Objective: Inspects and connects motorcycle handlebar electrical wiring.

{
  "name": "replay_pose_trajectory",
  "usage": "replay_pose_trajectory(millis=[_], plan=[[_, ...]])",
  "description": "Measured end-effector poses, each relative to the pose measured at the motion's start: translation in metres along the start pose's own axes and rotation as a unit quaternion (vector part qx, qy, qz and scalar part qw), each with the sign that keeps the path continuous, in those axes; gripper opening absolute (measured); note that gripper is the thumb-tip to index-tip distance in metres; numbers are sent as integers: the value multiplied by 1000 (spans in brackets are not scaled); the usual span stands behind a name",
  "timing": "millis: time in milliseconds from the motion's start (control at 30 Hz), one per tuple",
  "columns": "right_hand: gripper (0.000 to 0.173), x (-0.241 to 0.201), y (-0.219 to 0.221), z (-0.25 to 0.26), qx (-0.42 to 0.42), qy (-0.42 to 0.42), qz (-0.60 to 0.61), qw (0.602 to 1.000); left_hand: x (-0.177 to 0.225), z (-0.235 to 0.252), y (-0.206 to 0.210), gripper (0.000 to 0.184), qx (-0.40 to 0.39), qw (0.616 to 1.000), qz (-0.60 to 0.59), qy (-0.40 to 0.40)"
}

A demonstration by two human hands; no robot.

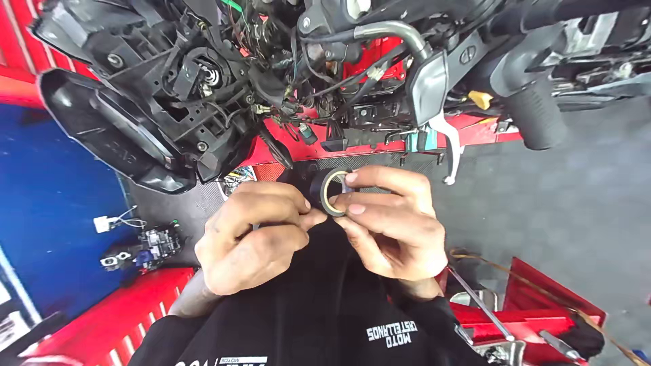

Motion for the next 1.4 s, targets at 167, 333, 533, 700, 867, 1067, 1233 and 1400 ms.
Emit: replay_pose_trajectory(millis=[167, 333, 533, 700, 867, 1067, 1233, 1400], plan=[[14, 4, 1, -2, -2, 15, 14, 1000, -13, 3, -5, 15, -35, 999, 10, -31], [12, 7, 4, -2, -17, 13, 0, 1000, -21, 1, -6, 10, -57, 997, -1, -57], [11, 7, 8, -3, -30, 2, -8, 1000, -25, 1, -8, 8, -75, 996, 13, -48], [9, 7, 11, -3, -38, -2, -4, 999, -23, 4, -7, 4, -77, 995, 63, -32], [8, 10, 12, -6, -38, 6, 40, 998, -25, 4, -3, 7, -96, 993, 58, -30], [11, 15, 14, -9, -21, 46, 74, 996, -28, 3, 4, 10, -93, 991, 92, -10], [20, 16, 19, -15, 25, 110, 62, 992, -26, -5, 6, 13, -84, 989, 119, 18], [18, 19, 25, -20, 28, 111, 2, 993, -35, -13, 3, 10, -72, 990, 125, -2]])
Point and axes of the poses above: each hand's wrist, its own z-axis towards the middle knuckle, its own y-axis out of the palm, x = y × z, the point moved 7 cm from there along z, towards the middle knuckle, and after that the axes turned 11 degrees about -z, right-handed, at the moved point
